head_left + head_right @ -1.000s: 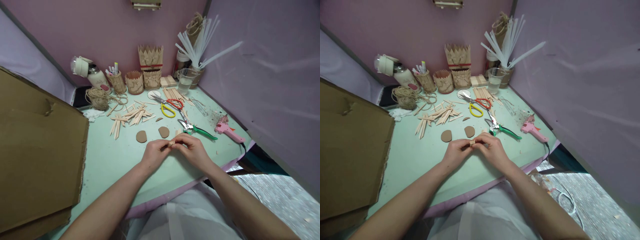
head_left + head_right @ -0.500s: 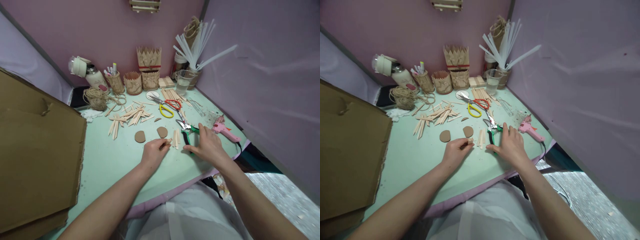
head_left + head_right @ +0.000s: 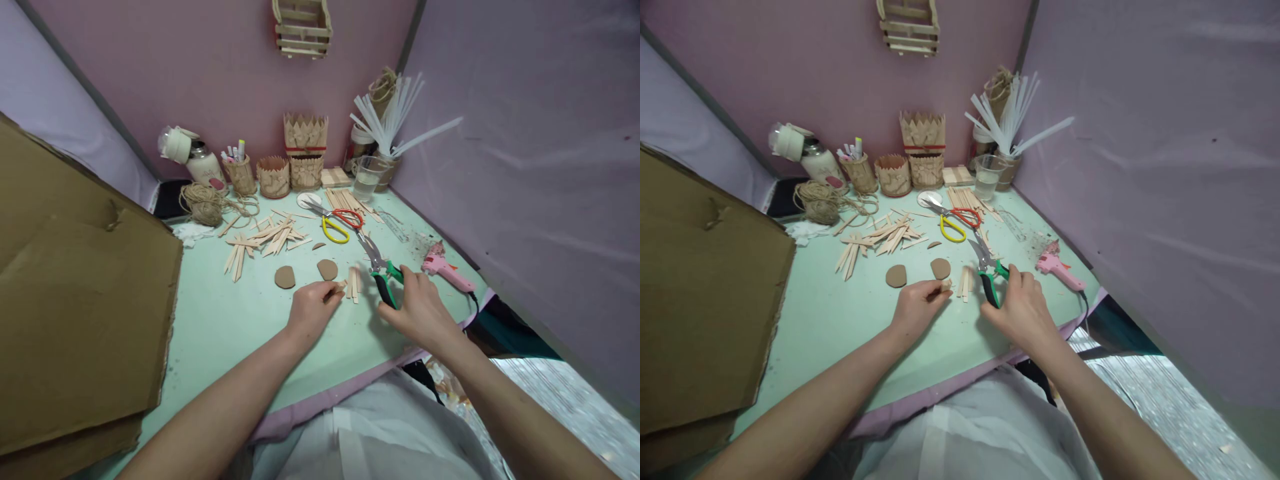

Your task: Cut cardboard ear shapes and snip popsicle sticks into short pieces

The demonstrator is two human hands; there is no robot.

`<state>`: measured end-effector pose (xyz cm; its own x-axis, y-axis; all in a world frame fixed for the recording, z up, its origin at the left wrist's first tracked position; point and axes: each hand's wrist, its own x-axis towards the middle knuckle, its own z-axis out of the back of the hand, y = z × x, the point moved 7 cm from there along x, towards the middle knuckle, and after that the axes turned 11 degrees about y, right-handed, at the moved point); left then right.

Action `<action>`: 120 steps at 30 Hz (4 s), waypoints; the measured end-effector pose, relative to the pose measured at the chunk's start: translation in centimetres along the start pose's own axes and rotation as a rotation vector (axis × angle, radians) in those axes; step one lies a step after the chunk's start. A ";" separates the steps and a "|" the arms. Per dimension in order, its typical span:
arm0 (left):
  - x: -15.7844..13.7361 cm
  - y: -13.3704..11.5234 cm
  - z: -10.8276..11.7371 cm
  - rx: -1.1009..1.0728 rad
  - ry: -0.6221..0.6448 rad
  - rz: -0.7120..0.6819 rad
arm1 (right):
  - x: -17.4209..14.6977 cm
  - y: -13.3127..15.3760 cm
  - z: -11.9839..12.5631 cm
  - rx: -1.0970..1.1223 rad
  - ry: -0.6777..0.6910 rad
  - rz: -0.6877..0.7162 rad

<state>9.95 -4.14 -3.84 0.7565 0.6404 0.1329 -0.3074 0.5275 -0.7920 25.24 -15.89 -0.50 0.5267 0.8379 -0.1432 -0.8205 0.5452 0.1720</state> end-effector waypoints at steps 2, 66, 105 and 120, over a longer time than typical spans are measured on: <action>0.0 0.0 0.0 0.004 -0.007 -0.002 | -1.7 0.7 0.3 0.082 0.038 0.073; 0.2 -0.1 0.4 0.073 -0.111 -0.023 | 2.0 -1.0 -0.2 0.160 0.097 0.009; -0.2 -1.1 2.4 -0.182 -0.105 -0.159 | 1.5 6.3 -4.2 1.421 0.490 0.186; -0.5 -1.6 1.1 -0.077 -0.008 -0.184 | 0.4 6.8 -5.1 1.563 0.603 0.018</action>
<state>9.45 -4.65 -1.98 0.7912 0.5414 0.2845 -0.1188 0.5924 -0.7968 18.71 -11.96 -4.36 0.0610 0.9164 -0.3955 0.3652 0.3483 0.8633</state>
